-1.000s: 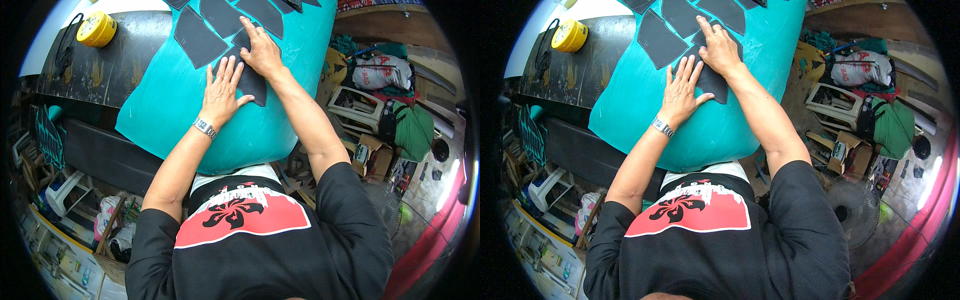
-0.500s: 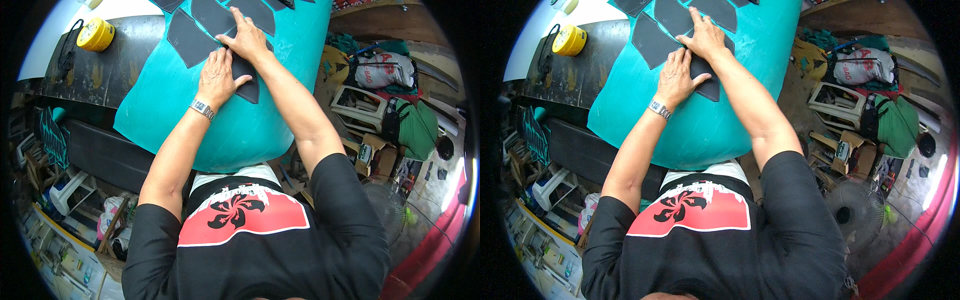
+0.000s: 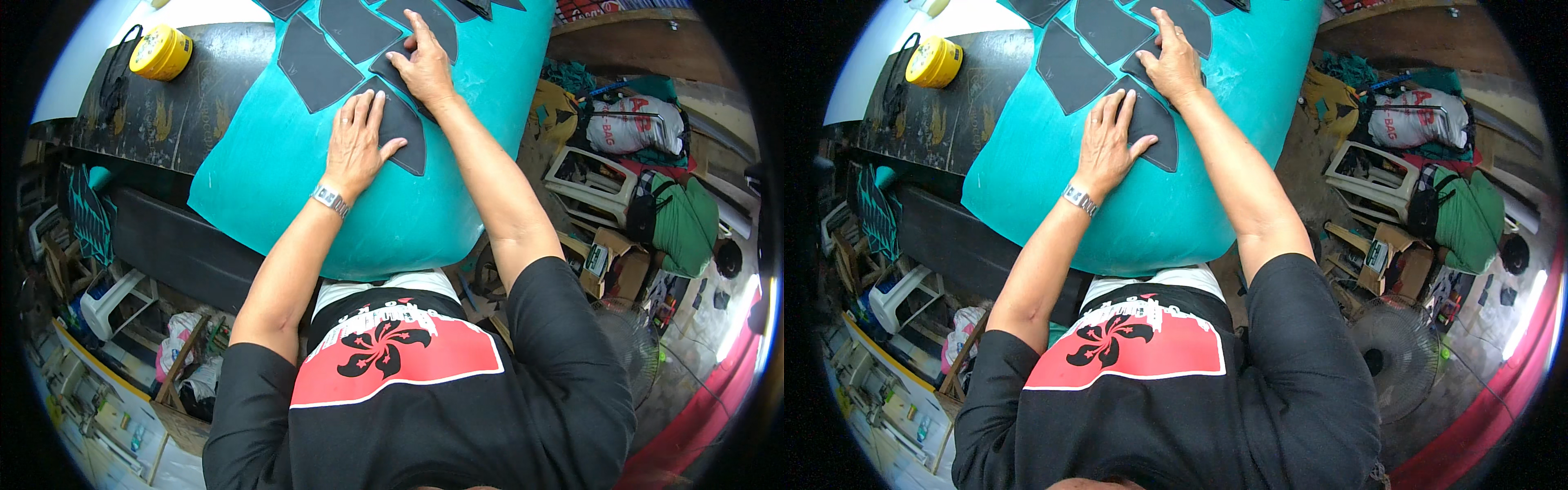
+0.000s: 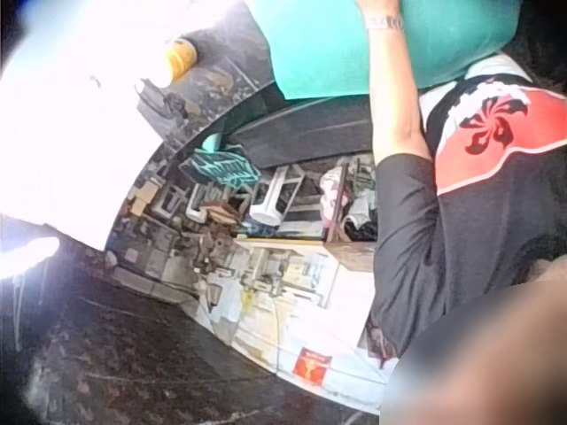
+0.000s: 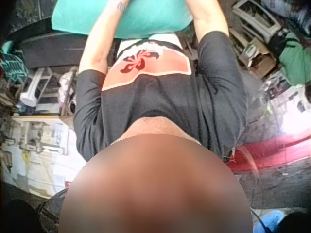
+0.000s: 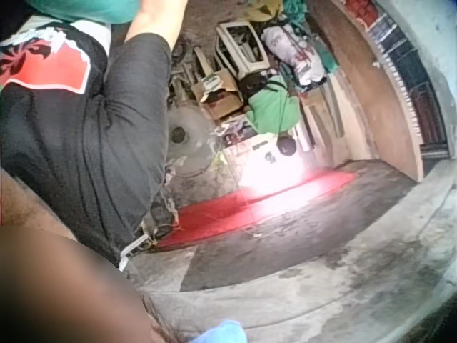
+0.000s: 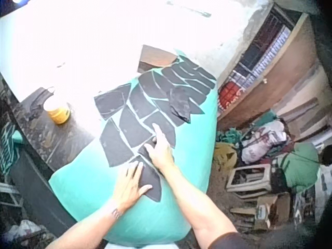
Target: The person repeatedly picks up black foam pieces and places them onto a large green curved surface, adjusting their positions to form a pattern. The person handles the pieces one at a time, occasionally lifting and repositioning them to fit the layout.
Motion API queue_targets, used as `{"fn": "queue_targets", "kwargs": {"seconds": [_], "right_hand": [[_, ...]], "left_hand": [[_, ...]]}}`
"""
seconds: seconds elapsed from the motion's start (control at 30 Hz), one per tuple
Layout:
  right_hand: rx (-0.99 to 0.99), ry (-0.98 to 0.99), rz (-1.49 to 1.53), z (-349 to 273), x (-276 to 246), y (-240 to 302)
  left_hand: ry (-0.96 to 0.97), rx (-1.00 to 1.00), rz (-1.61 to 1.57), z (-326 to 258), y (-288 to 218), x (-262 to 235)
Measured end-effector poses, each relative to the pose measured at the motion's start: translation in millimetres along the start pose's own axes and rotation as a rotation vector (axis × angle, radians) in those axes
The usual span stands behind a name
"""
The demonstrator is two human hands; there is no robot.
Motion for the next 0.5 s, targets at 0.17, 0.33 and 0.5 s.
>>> {"fn": "queue_targets", "kwargs": {"seconds": [0.17,0.33,0.5], "right_hand": [[-0.415,0.281,-0.019,6.7,-4.1,20.3],[-0.372,0.586,-0.213,8.3,4.5,33.6],[-0.385,0.670,-0.203,16.0,-0.8,28.7]], "left_hand": [[-0.039,-0.029,0.012,-9.5,-4.9,8.0],[-0.062,-0.132,0.006,5.6,-2.1,8.8],[-0.089,-0.152,0.019,7.5,-0.3,9.5]]}}
Point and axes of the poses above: each hand's wrist, its own z-axis towards the middle knuckle, its own x-axis out of the palm, y = z × x, the point moved 2 cm from there along z, towards the middle knuckle, and after that the axes turned 10 degrees about y, right-handed, at the moved point
